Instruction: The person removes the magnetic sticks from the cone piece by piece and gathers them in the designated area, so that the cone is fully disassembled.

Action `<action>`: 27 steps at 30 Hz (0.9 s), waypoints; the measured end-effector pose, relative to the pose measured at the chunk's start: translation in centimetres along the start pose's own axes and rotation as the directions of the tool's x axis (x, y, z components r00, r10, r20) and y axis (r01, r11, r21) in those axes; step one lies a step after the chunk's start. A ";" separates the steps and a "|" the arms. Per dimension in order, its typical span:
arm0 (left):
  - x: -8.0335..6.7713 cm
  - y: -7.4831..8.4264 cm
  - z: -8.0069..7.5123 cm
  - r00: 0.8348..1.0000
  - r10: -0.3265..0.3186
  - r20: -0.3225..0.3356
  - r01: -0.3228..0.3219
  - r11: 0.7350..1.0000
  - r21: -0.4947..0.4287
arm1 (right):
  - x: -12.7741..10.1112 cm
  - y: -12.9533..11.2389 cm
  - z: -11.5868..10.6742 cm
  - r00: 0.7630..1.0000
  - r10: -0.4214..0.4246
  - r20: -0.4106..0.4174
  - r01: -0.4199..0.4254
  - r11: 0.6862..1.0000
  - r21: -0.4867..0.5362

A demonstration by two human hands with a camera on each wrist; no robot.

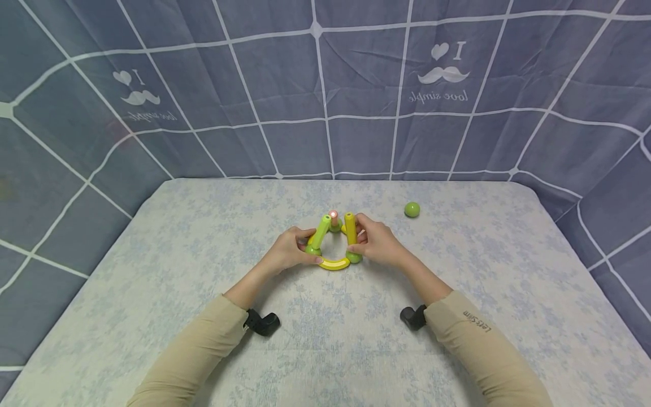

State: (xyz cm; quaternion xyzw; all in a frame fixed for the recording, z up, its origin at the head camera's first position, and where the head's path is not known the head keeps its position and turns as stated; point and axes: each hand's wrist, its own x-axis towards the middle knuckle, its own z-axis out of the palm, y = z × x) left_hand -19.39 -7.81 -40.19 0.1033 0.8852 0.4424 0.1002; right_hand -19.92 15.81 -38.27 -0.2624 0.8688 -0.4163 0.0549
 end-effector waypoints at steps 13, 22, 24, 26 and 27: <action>-0.1 0.2 -0.1 1.000 0.000 0.005 0.000 1.000 0.008 | -0.3 -0.3 0.0 0.999 -0.043 -0.009 0.043 0.999 -0.024; -0.1 0.2 -0.1 1.000 0.018 0.001 -0.018 1.000 0.004 | -0.4 -0.1 0.1 0.997 -0.067 -0.023 0.067 0.998 0.016; -0.2 0.2 -0.1 1.000 0.016 0.002 -0.016 1.000 0.005 | -0.5 -0.1 0.0 0.999 -0.035 -0.019 0.036 0.999 0.040; -0.2 0.2 -0.1 1.000 0.013 0.002 -0.013 1.000 0.010 | -0.5 0.0 0.0 1.000 -0.014 -0.020 0.015 0.998 0.061; -0.1 0.2 -0.1 1.000 0.012 0.003 -0.012 1.000 0.010 | -0.5 0.0 0.0 1.000 -0.004 -0.023 0.006 0.998 0.065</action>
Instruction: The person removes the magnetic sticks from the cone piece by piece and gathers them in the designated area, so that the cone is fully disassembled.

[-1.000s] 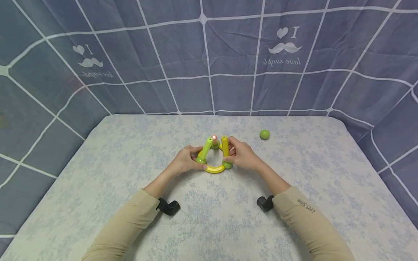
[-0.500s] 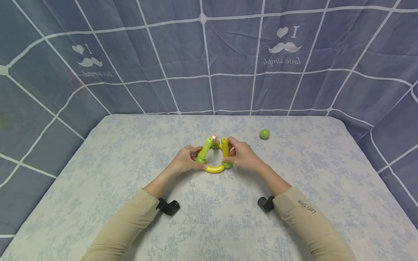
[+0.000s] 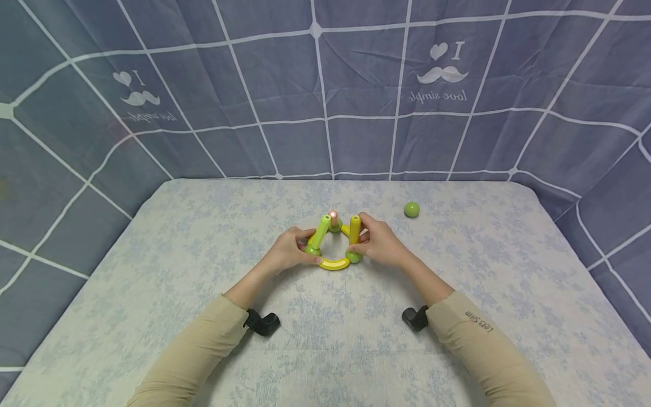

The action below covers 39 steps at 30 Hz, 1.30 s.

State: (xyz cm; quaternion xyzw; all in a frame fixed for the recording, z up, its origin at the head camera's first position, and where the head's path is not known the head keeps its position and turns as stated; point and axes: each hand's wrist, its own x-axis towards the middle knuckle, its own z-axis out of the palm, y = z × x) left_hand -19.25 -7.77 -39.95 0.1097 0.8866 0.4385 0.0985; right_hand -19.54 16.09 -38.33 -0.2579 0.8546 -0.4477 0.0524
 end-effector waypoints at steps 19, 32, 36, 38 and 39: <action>0.1 -0.3 0.0 1.000 -0.008 -0.002 0.008 1.000 0.006 | -0.8 0.3 -3.0 0.966 0.165 -0.198 -0.167 0.986 0.005; 0.0 -0.5 0.2 1.000 0.007 -0.001 -0.007 0.999 -0.042 | -3.6 2.3 -7.1 0.937 0.229 -0.263 -0.258 0.962 -0.085; 0.0 -0.5 0.3 1.000 0.006 -0.007 -0.007 0.999 -0.038 | -4.4 2.9 -8.0 0.938 0.222 -0.265 -0.262 0.957 -0.124; 0.0 -0.5 0.3 1.000 0.002 -0.006 -0.002 0.999 -0.042 | -4.8 3.4 -8.4 0.938 0.219 -0.268 -0.265 0.952 -0.152; 0.0 -0.5 0.3 1.000 0.000 -0.006 -0.001 0.999 -0.044 | -4.9 3.6 -8.6 0.938 0.222 -0.267 -0.272 0.948 -0.164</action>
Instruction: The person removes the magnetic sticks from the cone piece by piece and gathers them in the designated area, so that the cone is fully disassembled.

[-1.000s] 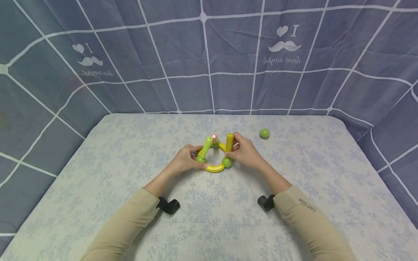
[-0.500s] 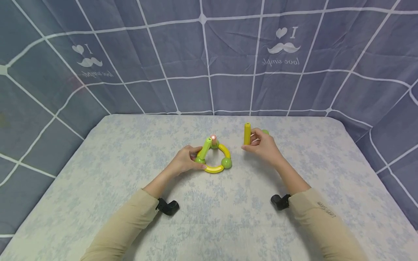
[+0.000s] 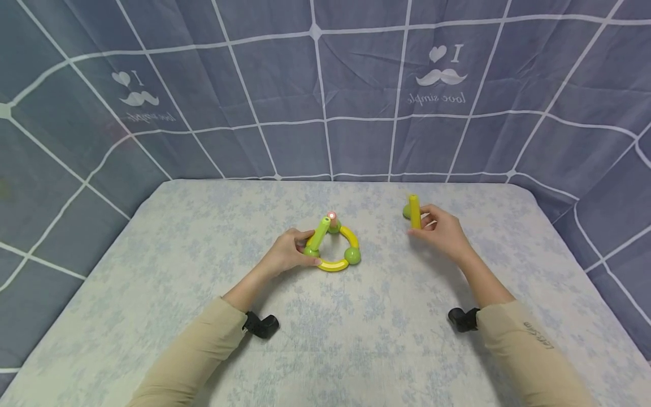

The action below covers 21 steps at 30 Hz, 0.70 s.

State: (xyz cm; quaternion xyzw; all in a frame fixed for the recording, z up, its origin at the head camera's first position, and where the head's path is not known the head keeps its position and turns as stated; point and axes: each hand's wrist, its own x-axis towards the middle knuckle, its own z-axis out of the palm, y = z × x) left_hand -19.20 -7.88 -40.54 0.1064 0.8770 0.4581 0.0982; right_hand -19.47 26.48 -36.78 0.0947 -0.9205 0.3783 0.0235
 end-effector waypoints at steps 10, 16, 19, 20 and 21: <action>-0.1 -0.1 -0.1 1.000 0.003 -0.001 -0.003 1.000 -0.006 | 0.5 2.6 -0.8 0.996 0.084 0.018 -0.083 0.995 -0.061; -0.1 0.0 -0.2 1.000 0.013 -0.004 -0.013 1.000 -0.004 | 1.8 3.6 -0.9 0.972 0.224 0.073 -0.223 0.975 -0.012; -0.1 0.1 -0.2 1.000 0.016 -0.002 -0.016 1.000 -0.005 | 2.4 4.0 -0.7 0.953 0.291 0.085 -0.291 0.957 -0.001; -0.1 0.2 -0.2 1.000 0.015 -0.001 -0.015 1.000 -0.006 | 2.6 4.1 -0.7 0.947 0.311 0.085 -0.313 0.950 0.005; -0.1 0.2 -0.2 1.000 0.013 -0.001 -0.013 1.000 -0.006 | 2.7 4.2 -0.6 0.942 0.326 0.082 -0.328 0.945 0.007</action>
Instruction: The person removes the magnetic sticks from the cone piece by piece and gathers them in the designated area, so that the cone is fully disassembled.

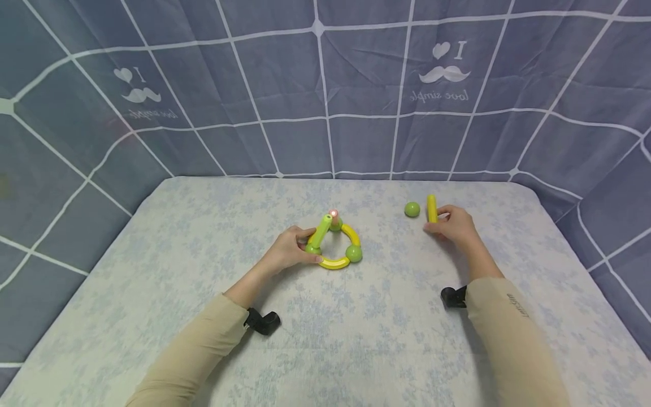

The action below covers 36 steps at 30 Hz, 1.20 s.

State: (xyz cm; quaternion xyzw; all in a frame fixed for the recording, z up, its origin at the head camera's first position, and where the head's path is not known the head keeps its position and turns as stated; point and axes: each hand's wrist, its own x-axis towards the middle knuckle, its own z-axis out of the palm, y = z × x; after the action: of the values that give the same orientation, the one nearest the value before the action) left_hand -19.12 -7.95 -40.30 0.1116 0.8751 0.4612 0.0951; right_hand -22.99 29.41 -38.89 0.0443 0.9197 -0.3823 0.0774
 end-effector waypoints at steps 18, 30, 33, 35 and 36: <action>0.2 0.0 0.1 1.000 -0.006 -0.001 0.006 1.000 0.027 | 1.6 -0.8 0.0 0.996 0.086 0.013 -0.085 0.995 -0.045; 0.2 0.0 0.0 1.000 -0.003 -0.005 0.003 1.000 0.025 | 1.5 -1.3 0.4 0.997 0.061 -0.037 -0.065 0.988 -0.143; 0.3 0.0 0.0 1.000 0.004 -0.006 -0.004 1.000 0.028 | 1.5 -1.3 0.4 0.997 0.062 -0.043 -0.068 0.987 -0.145; 0.3 0.0 0.0 1.000 0.000 -0.006 0.000 0.999 0.034 | 1.5 -1.2 0.5 0.997 0.069 -0.037 -0.073 0.988 -0.139; 0.3 -0.1 0.1 1.000 -0.002 -0.005 0.002 0.999 0.036 | 1.5 -1.2 0.5 0.997 0.072 -0.035 -0.077 0.988 -0.134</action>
State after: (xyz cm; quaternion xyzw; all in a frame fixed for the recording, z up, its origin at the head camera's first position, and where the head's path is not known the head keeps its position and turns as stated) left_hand -19.39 -7.87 -40.41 0.1112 0.8836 0.4456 0.0912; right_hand -24.54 28.23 -38.70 0.0790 0.9423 -0.3151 0.0806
